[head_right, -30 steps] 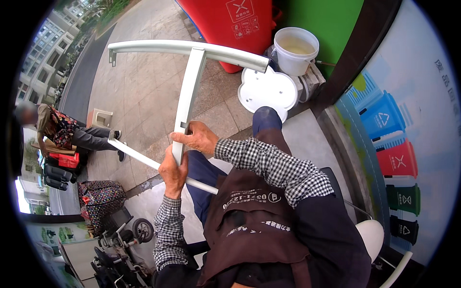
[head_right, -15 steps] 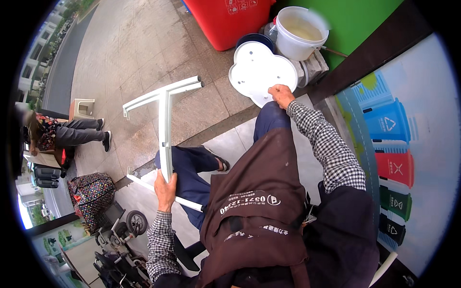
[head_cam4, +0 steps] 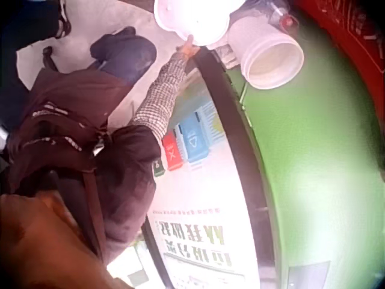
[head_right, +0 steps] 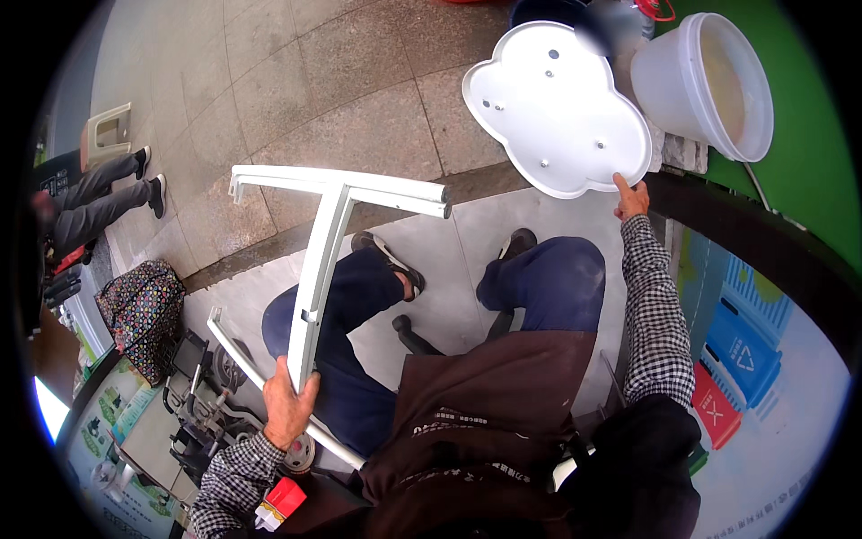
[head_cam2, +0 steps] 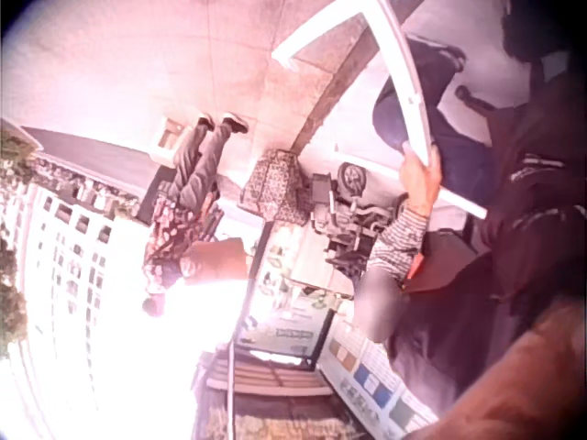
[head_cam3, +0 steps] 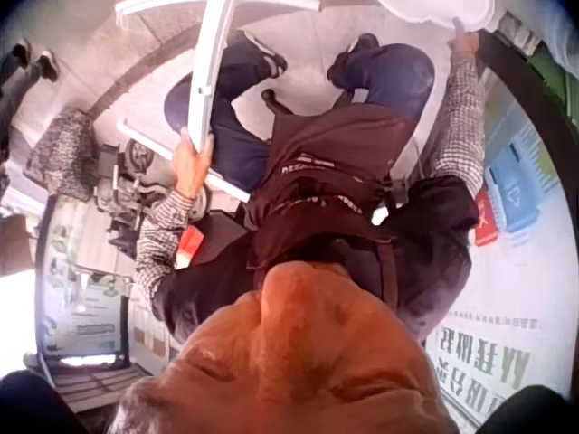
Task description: The person unscrews bolts from a white plastic panel by hand, then pulls apart sections of a white metal frame before placing the components into blue recycling bins.
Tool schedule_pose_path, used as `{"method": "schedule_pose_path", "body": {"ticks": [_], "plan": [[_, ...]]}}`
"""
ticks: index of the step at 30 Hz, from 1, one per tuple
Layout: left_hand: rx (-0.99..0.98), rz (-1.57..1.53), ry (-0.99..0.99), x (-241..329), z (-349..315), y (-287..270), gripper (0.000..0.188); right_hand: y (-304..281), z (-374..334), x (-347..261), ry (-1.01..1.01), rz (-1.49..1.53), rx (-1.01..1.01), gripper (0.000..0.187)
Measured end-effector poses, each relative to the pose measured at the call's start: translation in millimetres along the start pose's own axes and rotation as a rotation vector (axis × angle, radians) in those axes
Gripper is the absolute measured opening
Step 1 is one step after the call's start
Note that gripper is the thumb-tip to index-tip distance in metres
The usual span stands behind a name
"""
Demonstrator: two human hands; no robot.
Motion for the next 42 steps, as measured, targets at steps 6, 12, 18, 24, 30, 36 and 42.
{"method": "schedule_pose_path", "body": {"ticks": [6, 12, 18, 24, 30, 36, 42], "plan": [[-0.127, 0.037, -0.005, 12.6, 34.3, -22.6, 0.039, -4.5, -10.3, -17.0, 0.041, -0.029, -0.055, 0.049], [-0.118, -0.037, -0.04, 7.0, 18.0, -30.1, 0.038, 55.8, -89.8, -108.4, -0.1, -0.248, -0.228, 0.039], [-0.15, -0.083, -0.047, -5.9, -5.6, -17.7, 0.045, 77.6, -147.7, -223.1, -0.543, -0.694, -0.205, 0.035], [0.001, -0.255, -0.134, -29.4, -28.6, -14.9, 0.046, 35.1, -284.9, -317.6, -0.504, -1.114, -0.265, 0.036], [0.36, -0.451, -0.078, -1.7, -32.7, -133.7, 0.045, -36.4, -396.4, -349.6, -0.456, -0.997, -0.275, 0.035], [0.553, -0.29, 0.329, 87.4, 2.7, -398.7, 0.036, -69.7, -463.7, -296.1, -0.39, -0.757, -0.161, 0.033], [0.538, 0.026, 0.801, 309.4, 14.2, -586.4, 0.042, -39.4, -453.6, -259.3, -0.256, -0.552, -0.148, 0.033]]}}
Point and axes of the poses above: each hand's wrist, its own z-axis towards the middle knuckle, its own y-axis out of the palm, x = y × z, the point moved 9 cm from there along z, towards the middle knuckle, and after that the axes turned 5 degrees about -x, right-handed, at the moved point
